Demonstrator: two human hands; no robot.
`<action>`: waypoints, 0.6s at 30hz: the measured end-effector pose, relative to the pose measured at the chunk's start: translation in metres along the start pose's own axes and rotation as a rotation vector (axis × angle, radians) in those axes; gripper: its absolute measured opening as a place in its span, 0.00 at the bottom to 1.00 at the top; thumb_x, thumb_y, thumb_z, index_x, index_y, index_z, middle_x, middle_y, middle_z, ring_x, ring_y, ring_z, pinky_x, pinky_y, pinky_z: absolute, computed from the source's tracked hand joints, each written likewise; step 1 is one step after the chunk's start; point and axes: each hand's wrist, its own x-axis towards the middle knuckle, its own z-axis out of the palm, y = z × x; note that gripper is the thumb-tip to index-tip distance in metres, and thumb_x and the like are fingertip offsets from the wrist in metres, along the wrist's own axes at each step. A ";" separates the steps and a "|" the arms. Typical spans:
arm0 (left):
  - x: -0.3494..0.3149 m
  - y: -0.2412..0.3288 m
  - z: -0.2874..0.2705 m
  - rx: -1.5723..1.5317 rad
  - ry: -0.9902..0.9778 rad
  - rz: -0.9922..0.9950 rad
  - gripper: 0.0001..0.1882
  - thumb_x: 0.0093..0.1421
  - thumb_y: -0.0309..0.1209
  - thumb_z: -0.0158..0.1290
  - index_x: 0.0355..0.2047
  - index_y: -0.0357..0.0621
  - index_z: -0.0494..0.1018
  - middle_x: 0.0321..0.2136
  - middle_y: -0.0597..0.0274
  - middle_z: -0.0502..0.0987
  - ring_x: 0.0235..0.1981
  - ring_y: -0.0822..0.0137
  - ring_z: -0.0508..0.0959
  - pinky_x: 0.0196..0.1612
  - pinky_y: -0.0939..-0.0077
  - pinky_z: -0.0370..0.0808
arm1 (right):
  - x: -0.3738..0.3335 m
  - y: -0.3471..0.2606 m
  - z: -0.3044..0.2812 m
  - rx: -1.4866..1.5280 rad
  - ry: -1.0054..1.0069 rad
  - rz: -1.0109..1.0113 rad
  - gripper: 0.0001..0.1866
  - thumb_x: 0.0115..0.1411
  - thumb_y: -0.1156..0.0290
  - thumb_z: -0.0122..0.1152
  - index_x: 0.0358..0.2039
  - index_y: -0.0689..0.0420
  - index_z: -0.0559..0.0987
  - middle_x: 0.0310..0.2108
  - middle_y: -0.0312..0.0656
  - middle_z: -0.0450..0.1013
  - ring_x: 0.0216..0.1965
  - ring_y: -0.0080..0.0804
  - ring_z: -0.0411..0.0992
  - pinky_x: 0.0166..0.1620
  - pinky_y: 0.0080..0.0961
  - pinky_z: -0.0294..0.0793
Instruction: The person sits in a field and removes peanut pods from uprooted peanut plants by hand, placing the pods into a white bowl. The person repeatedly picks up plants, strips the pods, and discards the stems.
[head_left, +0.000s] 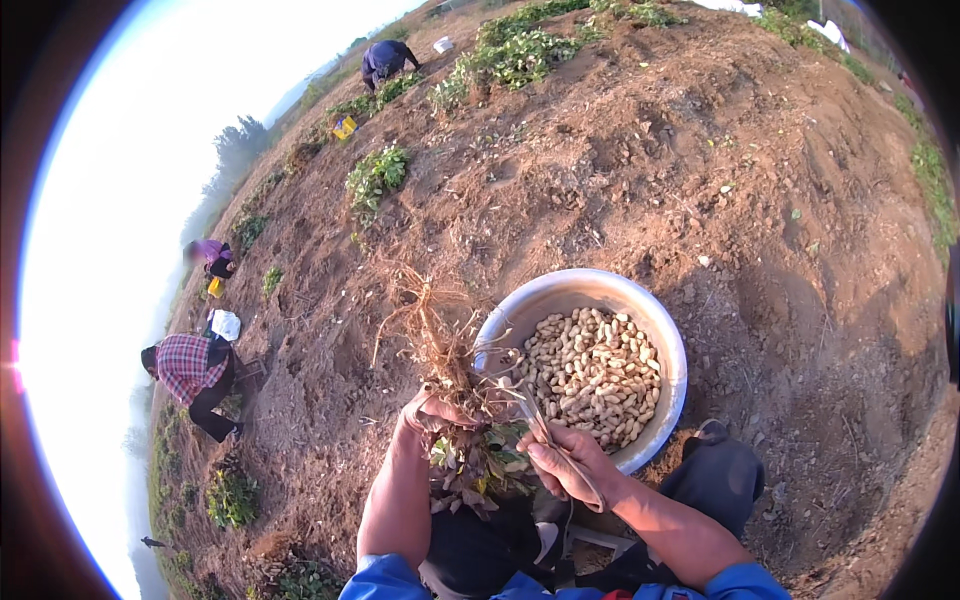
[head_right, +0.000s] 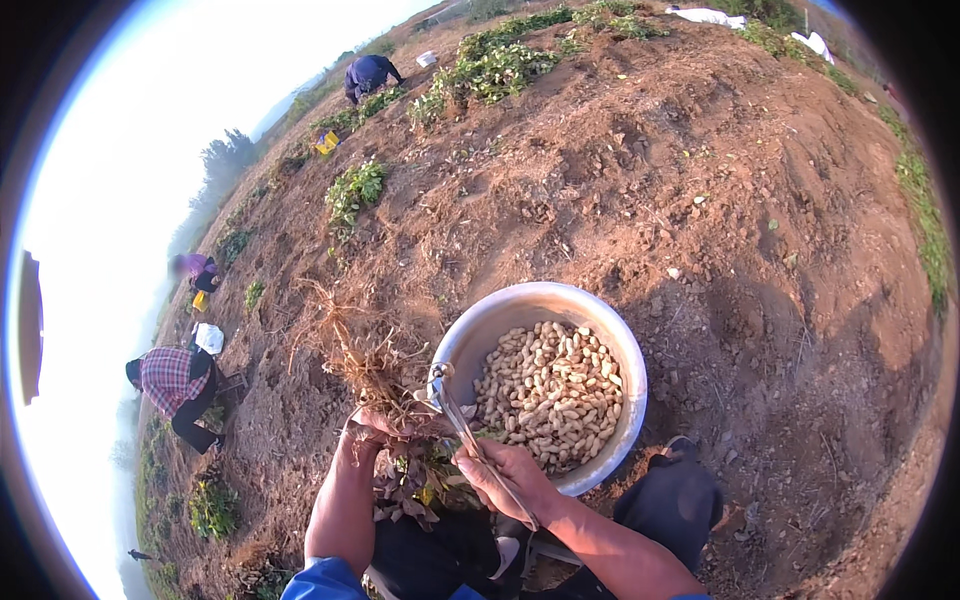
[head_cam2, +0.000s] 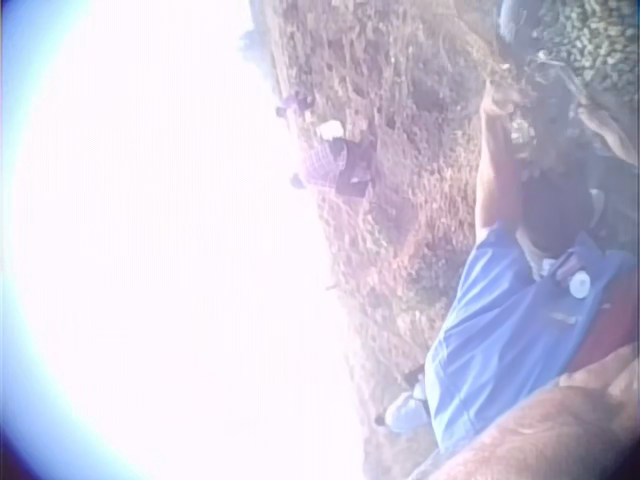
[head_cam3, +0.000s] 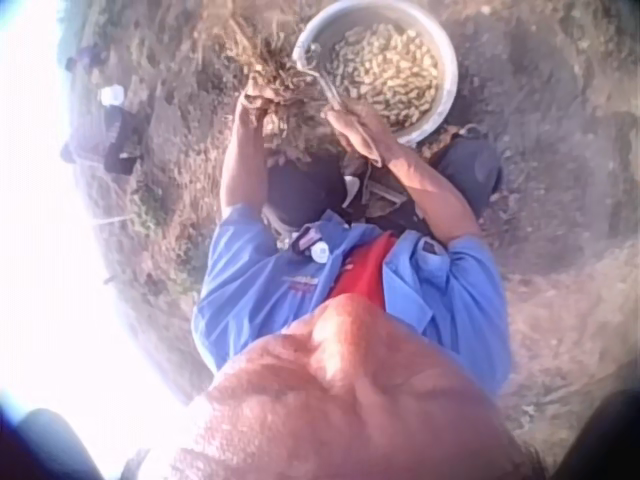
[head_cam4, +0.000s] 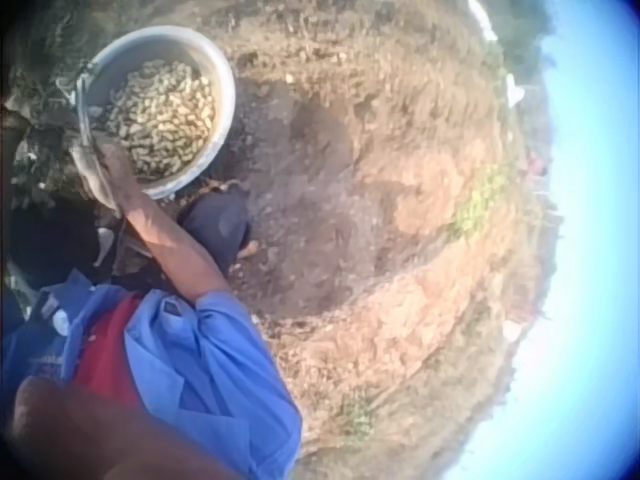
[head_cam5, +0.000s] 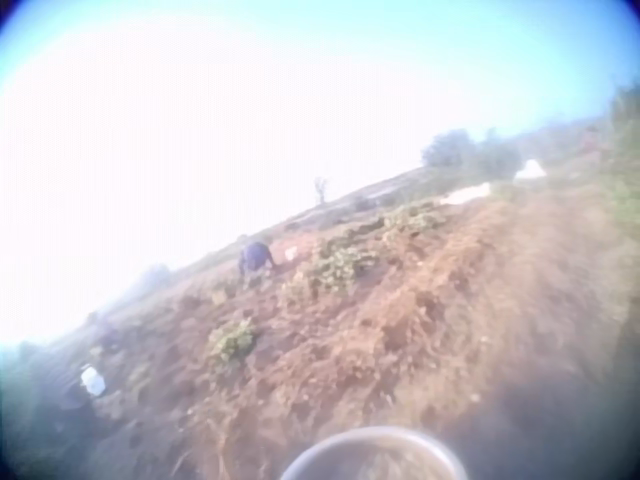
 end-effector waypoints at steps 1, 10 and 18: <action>-0.001 0.001 0.004 0.017 -0.021 -0.005 0.27 0.39 0.22 0.70 0.41 0.30 0.75 0.35 0.53 0.81 0.34 0.63 0.80 0.36 0.68 0.80 | 0.000 -0.002 0.000 0.038 -0.008 0.024 0.16 0.69 0.59 0.50 0.44 0.61 0.72 0.19 0.29 0.62 0.16 0.17 0.62 0.19 0.16 0.61; 0.003 0.011 0.028 0.188 -0.175 -0.034 0.33 0.36 0.19 0.71 0.47 0.32 0.73 0.37 0.57 0.80 0.35 0.67 0.78 0.37 0.71 0.78 | 0.002 -0.021 -0.006 0.208 0.020 -0.018 0.21 0.66 0.51 0.54 0.43 0.58 0.72 0.23 0.33 0.66 0.22 0.20 0.66 0.27 0.18 0.67; -0.005 0.031 0.054 0.131 -0.080 -0.090 0.37 0.36 0.16 0.69 0.51 0.34 0.70 0.36 0.59 0.79 0.34 0.69 0.78 0.32 0.72 0.77 | 0.003 -0.016 -0.013 0.155 0.117 -0.090 0.19 0.68 0.53 0.52 0.43 0.58 0.74 0.17 0.27 0.60 0.14 0.13 0.57 0.18 0.13 0.57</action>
